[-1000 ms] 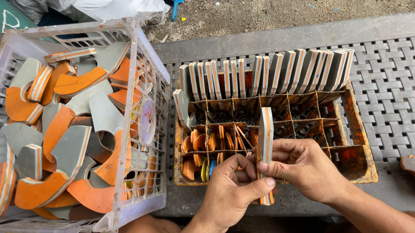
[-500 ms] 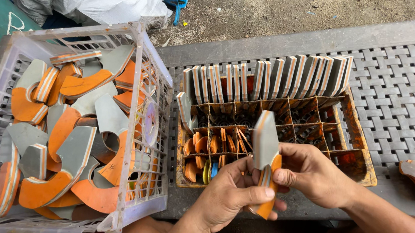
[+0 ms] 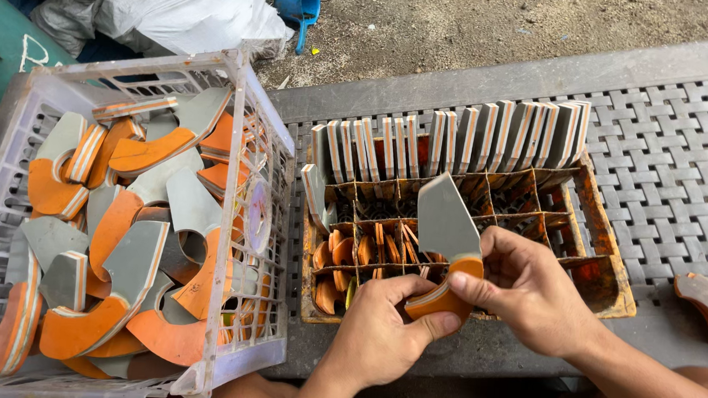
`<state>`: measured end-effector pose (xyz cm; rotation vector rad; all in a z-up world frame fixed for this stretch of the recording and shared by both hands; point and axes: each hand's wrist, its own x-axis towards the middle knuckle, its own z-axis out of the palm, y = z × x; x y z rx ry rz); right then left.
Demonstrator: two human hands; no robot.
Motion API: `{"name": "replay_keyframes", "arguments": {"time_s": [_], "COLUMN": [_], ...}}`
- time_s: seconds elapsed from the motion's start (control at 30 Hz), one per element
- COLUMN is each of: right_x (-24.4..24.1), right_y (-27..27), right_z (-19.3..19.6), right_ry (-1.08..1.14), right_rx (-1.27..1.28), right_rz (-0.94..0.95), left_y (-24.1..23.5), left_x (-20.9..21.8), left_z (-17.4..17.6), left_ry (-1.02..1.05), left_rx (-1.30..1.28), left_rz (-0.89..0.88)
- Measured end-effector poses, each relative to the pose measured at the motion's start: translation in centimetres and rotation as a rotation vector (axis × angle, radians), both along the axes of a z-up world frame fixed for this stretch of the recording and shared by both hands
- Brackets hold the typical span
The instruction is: The person repeatedly picks up curved, two-toned ceramic pieces from a white crate, turns them over in their hands, and places them into a cardboard tray with vertical dividers. The person handles the pieces one at a time, inspecting them before arranging them upright in the tray.
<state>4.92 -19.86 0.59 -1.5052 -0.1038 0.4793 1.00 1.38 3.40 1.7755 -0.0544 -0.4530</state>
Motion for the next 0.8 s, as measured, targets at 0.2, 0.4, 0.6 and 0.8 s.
{"name": "replay_keyframes", "arguments": {"time_s": [0.2, 0.4, 0.6, 0.8], "right_x": [-0.2, 0.3, 0.3, -0.3], "right_y": [0.3, -0.9, -1.1, -0.8], "right_z": [0.5, 0.9, 1.0, 0.7], "right_ry": [-0.015, 0.041, 0.067, 0.036], "right_rx": [-0.065, 0.301, 0.377, 0.371], "right_rz": [-0.167, 0.050, 0.099, 0.054], "left_y": [-0.8, -0.6, -0.3, -0.3], "left_x": [-0.4, -0.8, -0.7, -0.6], "left_z": [-0.1, -0.7, -0.6, 0.0], "left_ry": [-1.003, -0.469, -0.452, -0.363], "left_rx": [0.420, 0.043, 0.049, 0.068], "left_rz": [0.022, -0.066, -0.107, -0.136]}}
